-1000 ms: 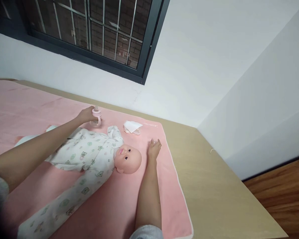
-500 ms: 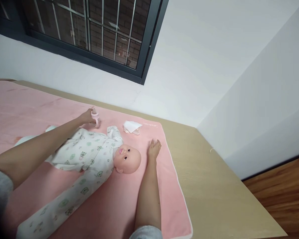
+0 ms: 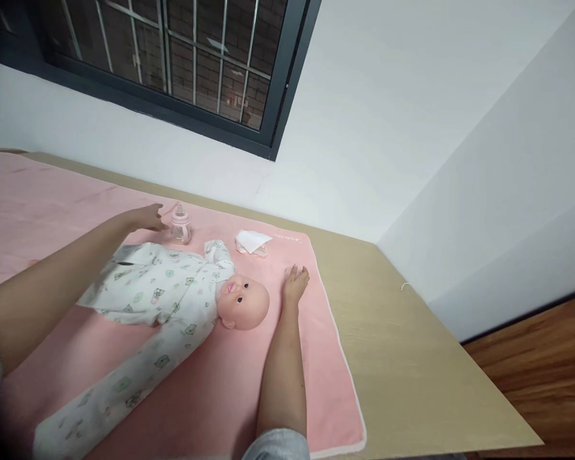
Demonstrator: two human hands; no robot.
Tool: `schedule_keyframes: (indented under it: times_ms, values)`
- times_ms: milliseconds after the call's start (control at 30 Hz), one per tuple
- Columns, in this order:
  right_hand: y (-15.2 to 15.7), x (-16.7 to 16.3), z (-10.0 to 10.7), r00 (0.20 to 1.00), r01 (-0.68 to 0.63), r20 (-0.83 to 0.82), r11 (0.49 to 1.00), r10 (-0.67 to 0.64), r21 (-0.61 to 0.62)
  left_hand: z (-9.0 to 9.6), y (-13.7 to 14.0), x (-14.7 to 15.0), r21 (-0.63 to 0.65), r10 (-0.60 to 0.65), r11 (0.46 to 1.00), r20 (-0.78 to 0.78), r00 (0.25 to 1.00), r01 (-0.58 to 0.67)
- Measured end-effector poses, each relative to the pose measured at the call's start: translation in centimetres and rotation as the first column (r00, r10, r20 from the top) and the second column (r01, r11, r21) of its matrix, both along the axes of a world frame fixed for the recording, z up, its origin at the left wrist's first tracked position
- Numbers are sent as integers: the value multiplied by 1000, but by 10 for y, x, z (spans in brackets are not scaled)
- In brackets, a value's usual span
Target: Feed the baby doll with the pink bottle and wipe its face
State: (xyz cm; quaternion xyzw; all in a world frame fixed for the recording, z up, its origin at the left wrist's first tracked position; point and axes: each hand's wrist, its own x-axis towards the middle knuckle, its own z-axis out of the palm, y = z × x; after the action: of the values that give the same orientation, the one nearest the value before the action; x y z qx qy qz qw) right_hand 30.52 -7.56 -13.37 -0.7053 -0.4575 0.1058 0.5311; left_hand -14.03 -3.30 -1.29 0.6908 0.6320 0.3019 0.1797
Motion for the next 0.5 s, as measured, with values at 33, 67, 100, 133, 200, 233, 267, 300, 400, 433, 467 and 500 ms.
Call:
schedule_keyframes:
  times_ms: [33, 67, 100, 133, 200, 233, 267, 300, 400, 433, 467, 500]
  values:
    - [-2, -2, 3, 1000, 6, 7, 1000, -6, 6, 6, -3, -1, -42, 46, 998, 4, 999, -45]
    - [-4, -4, 5, 1000, 16, 18, 1000, -17, 21, 13, -7, 0, -71, 94, 993, 5, 996, -93]
    - [-7, -6, 8, 999, 29, 37, 998, -31, 47, 20, -10, 3, -79, 132, 988, 3, 991, -131]
    - [-9, -9, 11, 997, 41, 64, 995, -47, 86, 28, -14, 8, -59, 155, 986, 0, 988, -155]
    - [-13, -14, 17, 988, 34, 141, 984, -59, 175, 44, -22, 23, 20, 158, 987, -5, 987, -158]
    - [-14, -17, 19, 982, 4, 182, 978, -42, 206, 52, -26, 32, 59, 152, 987, 1, 988, -152]
    - [-15, -20, 21, 978, -43, 211, 975, -4, 216, 60, -30, 42, 90, 130, 987, 10, 992, -130]
    - [-16, -23, 22, 973, -104, 223, 975, 58, 199, 66, -33, 52, 118, 95, 988, 27, 995, -98]
    - [-16, -33, 22, 934, -321, 182, 946, 308, 46, 79, -41, 85, 163, -146, 978, 96, 985, 130]
    - [-15, -37, 21, 910, -386, 157, 922, 384, -14, 80, -42, 97, 148, -253, 960, 91, 963, 238]
    - [-16, -41, 21, 884, -443, 132, 894, 448, -70, 78, -43, 110, 111, -348, 934, 69, 935, 340]
    - [-16, -45, 20, 860, -487, 110, 866, 498, -115, 75, -44, 124, 35, -430, 902, 26, 902, 429]
